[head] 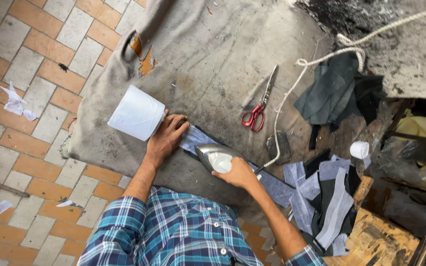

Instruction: The person unrolls a strip of white fusible interfacing from a roll onto dark fabric strips laid on a padded table, smooths it flat, presses it with a clothes iron, and cuts the interfacing free with scissors. The person repeats this lay-out, iron, and cut cycle on successive fabric strips.

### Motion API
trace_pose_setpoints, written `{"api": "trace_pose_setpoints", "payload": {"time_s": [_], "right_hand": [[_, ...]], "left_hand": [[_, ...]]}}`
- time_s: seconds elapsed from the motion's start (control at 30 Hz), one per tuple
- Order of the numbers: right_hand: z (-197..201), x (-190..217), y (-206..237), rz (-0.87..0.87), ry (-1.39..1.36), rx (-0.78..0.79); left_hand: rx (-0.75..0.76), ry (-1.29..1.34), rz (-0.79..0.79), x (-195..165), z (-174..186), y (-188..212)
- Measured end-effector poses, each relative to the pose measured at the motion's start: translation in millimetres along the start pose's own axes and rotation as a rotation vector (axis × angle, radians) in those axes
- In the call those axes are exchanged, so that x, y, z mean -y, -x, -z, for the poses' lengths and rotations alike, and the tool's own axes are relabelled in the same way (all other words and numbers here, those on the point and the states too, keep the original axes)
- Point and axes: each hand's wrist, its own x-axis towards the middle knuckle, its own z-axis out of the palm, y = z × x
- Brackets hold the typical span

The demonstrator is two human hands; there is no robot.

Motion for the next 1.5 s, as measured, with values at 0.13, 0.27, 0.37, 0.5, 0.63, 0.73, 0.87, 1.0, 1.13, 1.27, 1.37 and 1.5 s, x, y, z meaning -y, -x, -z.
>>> {"api": "trace_pose_setpoints", "payload": {"time_s": [0.13,0.27,0.37,0.5,0.63,0.73,0.87,1.0,1.13,1.27,1.37,1.5], "right_hand": [[1.3,-7.8,-3.8,0.017,0.052,0.064],[-1.0,-2.7,5.4,0.402,0.017,-0.172],[-2.9,4.7,13.0,0.330,0.022,-0.239],[-2.6,12.7,14.1,0.359,0.048,-0.300],[-1.7,16.5,16.6,0.327,0.031,-0.310],[-2.0,11.7,10.7,0.113,0.038,-0.145],[-6.6,-9.1,-3.3,0.194,-0.077,-0.083],[2.8,-43.8,7.8,0.329,-0.157,-0.096],[16.1,-59.3,45.3,0.421,-0.289,-0.184],[3.5,-24.6,42.5,0.135,-0.169,-0.236],[-7.2,8.0,21.1,-0.053,-0.080,-0.227],[-28.5,41.8,-2.7,-0.047,-0.237,-0.310]], "left_hand": [[-0.005,-0.043,0.046,-4.0,5.1,-1.7],[0.001,-0.041,0.097,-9.0,7.1,-1.9],[0.023,-0.045,0.120,-10.3,5.5,-1.6],[0.071,-0.030,0.147,-10.2,1.6,1.0],[0.043,-0.066,0.134,-9.5,-1.4,2.2],[0.050,-0.042,0.125,-8.1,-1.3,1.9],[0.057,-0.058,0.086,-3.6,0.0,0.3],[-0.003,-0.042,0.040,-0.3,-2.0,-3.7],[-0.061,0.003,0.028,2.7,-4.2,-6.9],[-0.076,0.040,0.030,4.5,-2.3,-7.4],[-0.090,0.082,0.024,4.4,0.6,-8.3],[-0.090,0.073,0.026,3.1,3.4,-9.9]]}}
